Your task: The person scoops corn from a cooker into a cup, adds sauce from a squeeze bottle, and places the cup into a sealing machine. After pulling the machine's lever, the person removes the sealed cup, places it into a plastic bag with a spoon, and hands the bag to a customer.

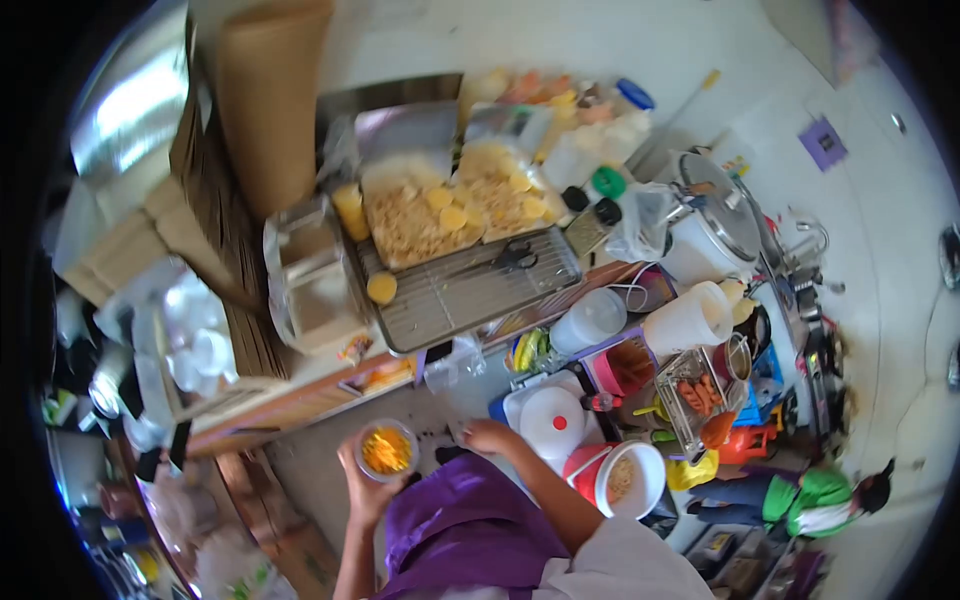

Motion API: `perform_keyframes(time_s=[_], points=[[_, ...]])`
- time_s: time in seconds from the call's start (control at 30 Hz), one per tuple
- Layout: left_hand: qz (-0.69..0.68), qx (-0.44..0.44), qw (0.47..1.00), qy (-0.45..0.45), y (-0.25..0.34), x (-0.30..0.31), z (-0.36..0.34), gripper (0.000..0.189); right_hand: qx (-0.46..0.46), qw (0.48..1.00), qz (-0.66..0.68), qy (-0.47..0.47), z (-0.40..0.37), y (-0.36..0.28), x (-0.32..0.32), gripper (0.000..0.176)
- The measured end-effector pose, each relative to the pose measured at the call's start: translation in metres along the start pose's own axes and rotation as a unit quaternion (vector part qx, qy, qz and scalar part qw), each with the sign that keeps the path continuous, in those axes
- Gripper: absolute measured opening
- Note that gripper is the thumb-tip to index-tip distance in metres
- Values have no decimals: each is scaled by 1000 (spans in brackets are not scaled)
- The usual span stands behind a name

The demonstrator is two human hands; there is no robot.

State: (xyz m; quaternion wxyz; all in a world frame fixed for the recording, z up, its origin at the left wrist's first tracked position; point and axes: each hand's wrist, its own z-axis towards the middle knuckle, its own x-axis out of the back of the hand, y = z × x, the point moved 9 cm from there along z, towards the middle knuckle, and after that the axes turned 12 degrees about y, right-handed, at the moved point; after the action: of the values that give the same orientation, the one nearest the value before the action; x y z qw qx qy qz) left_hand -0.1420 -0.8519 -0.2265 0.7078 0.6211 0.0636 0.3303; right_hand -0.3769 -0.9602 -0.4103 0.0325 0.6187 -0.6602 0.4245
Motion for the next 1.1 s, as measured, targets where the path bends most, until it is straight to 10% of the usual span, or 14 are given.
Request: perform_keyframes(time_s=[0.1,0.2,0.27,0.37,0.47,0.57,0.63,0.83,0.93,1.1], points=[[-8,-35,998,-55,45,-23,32,94,-86,975,206,-11,-82,15,76,44],[-99,-36,992,-62,78,-55,72,92,-10,882,436,178,-109,4,185,40],[-113,-55,990,-57,89,-81,100,92,88,696,673,235,-119,-14,253,39],[-159,-49,984,-58,91,-122,133,94,199,358,909,81,-108,-59,342,36],[-158,-31,986,-45,80,-157,156,96,250,372,888,101,-61,-57,419,33],[-117,-36,992,-12,74,-177,167,97,230,557,638,480,-104,-32,517,32],[-111,-33,993,12,70,-184,172,98,143,595,203,764,-137,4,582,48],[-101,18,992,79,44,-193,179,103,87,778,128,608,9,100,659,78],[-50,10,994,100,45,-192,181,102,229,753,309,534,22,83,651,87],[-1,-2,996,92,48,-193,180,102,219,753,389,483,25,73,645,82]])
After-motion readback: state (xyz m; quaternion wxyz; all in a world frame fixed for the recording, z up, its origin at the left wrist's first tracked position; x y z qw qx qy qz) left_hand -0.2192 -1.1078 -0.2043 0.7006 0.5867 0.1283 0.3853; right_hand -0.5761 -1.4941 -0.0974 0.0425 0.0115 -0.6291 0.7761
